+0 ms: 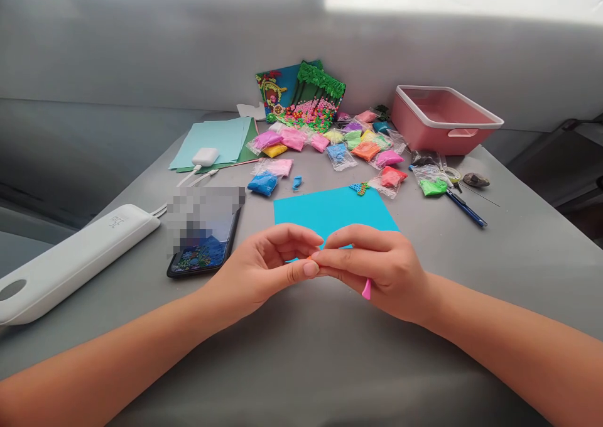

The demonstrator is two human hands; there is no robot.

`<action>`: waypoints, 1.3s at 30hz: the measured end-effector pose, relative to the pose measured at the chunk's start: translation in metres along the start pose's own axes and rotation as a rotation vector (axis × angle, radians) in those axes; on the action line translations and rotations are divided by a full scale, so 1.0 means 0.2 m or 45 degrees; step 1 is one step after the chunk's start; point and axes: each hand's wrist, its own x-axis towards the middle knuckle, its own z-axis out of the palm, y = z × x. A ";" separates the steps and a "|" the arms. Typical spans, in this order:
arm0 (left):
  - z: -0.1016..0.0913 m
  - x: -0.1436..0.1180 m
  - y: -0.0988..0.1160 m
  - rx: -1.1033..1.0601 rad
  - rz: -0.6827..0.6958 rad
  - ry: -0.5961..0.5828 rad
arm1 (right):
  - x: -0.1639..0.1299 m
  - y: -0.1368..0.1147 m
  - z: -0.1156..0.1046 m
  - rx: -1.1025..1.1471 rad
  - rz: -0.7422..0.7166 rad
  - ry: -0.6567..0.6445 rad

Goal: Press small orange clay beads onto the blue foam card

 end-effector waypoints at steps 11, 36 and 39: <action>0.01 -0.02 -0.04 -0.025 0.014 -0.011 | 0.01 -0.03 -0.02 0.002 0.003 -0.012; -0.05 0.04 0.05 0.231 -0.155 0.360 | -0.01 0.06 -0.01 0.312 0.853 -0.008; -0.06 0.06 0.03 0.293 -0.099 0.390 | -0.01 0.06 -0.01 0.273 0.780 -0.037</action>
